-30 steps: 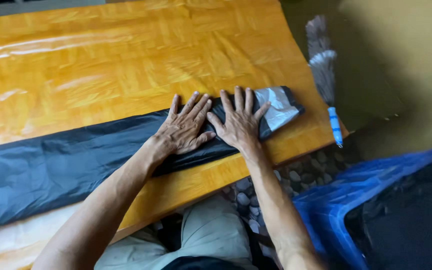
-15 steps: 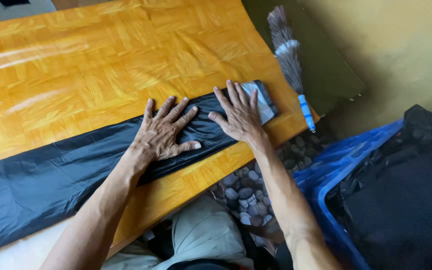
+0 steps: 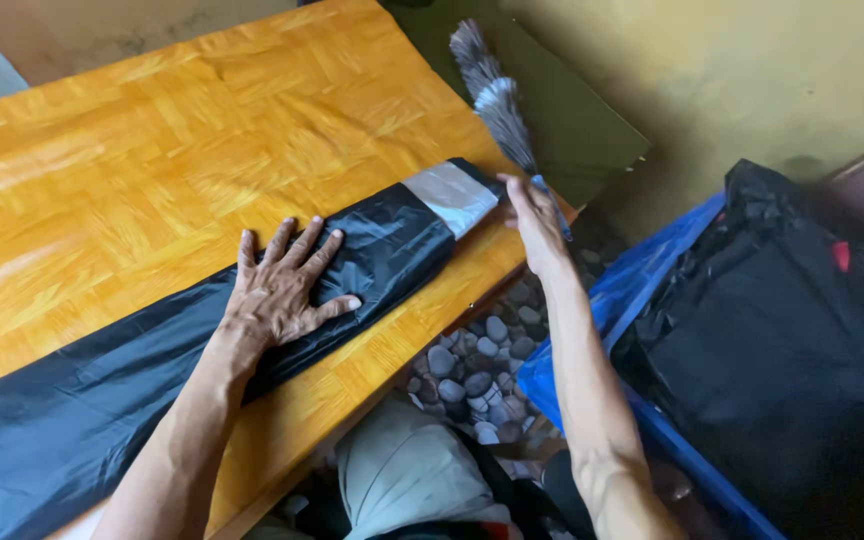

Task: The person folds a black and red piece of clothing on a wooden table. They smooth the fabric, fold it lengthwise, and then fold it into a compact rectangular shape.

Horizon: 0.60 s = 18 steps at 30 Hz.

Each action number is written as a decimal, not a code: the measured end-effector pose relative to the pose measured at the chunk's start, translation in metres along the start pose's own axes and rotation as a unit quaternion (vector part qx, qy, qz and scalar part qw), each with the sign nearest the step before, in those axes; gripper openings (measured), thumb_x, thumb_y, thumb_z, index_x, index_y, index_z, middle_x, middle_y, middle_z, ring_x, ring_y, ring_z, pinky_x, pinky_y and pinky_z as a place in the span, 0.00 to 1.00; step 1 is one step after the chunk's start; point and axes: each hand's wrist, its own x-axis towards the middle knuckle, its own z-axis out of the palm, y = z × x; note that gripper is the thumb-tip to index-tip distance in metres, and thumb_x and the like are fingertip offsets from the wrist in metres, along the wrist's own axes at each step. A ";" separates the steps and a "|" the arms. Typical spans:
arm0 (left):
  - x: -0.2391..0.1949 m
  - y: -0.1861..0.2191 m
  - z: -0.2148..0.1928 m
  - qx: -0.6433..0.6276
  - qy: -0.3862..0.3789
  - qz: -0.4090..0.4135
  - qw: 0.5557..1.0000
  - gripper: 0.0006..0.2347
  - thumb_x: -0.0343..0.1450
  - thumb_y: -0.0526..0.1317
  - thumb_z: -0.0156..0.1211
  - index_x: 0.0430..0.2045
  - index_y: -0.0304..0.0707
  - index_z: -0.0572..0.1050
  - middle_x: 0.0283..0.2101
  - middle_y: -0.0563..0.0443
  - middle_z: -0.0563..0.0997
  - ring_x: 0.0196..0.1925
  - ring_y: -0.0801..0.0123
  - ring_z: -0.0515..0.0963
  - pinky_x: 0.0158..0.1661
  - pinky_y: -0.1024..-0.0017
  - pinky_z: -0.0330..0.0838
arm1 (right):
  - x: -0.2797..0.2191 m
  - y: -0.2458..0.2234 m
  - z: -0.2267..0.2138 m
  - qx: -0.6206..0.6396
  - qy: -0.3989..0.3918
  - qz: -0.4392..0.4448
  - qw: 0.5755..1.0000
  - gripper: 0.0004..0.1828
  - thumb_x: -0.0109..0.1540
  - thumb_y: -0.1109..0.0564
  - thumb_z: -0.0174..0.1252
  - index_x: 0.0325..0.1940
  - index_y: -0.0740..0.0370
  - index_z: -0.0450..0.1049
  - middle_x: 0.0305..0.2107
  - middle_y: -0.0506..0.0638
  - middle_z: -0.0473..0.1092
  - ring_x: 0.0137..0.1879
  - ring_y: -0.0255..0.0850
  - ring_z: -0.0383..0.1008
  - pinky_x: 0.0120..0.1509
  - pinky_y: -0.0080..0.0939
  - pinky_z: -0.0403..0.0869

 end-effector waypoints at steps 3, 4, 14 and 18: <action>0.000 0.001 0.000 0.004 -0.004 -0.006 1.000 0.42 0.65 0.76 0.44 0.75 0.68 0.46 0.79 0.58 0.48 0.80 0.53 0.46 0.71 0.35 0.35 | 0.025 0.032 0.006 0.076 -0.069 0.008 0.995 0.34 0.68 0.23 0.39 0.65 0.38 0.76 0.64 0.54 0.65 0.63 0.55 0.65 0.62 0.50 0.73; -0.001 0.002 -0.001 0.010 -0.004 0.000 1.000 0.42 0.65 0.76 0.44 0.75 0.68 0.46 0.79 0.58 0.48 0.80 0.53 0.46 0.71 0.35 0.35 | 0.012 0.014 0.006 0.081 -0.061 0.007 0.995 0.34 0.68 0.23 0.39 0.65 0.38 0.76 0.64 0.54 0.65 0.63 0.55 0.65 0.62 0.50 0.73; -0.001 0.003 0.001 0.004 -0.002 -0.005 1.000 0.42 0.65 0.75 0.46 0.75 0.66 0.47 0.79 0.57 0.48 0.80 0.53 0.46 0.71 0.35 0.36 | -0.007 -0.006 0.006 0.015 -0.136 -0.150 0.979 0.33 0.65 0.40 0.62 0.71 0.54 0.68 0.60 0.65 0.67 0.67 0.54 0.66 0.72 0.53 0.66; -0.004 0.006 -0.004 -0.004 -0.004 -0.015 1.000 0.42 0.65 0.75 0.46 0.75 0.67 0.47 0.79 0.58 0.49 0.80 0.54 0.46 0.72 0.36 0.35 | 0.047 0.054 0.008 -0.200 0.047 -0.182 0.961 0.34 0.56 0.40 0.74 0.60 0.57 0.74 0.39 0.54 0.69 0.51 0.54 0.74 0.54 0.50 0.77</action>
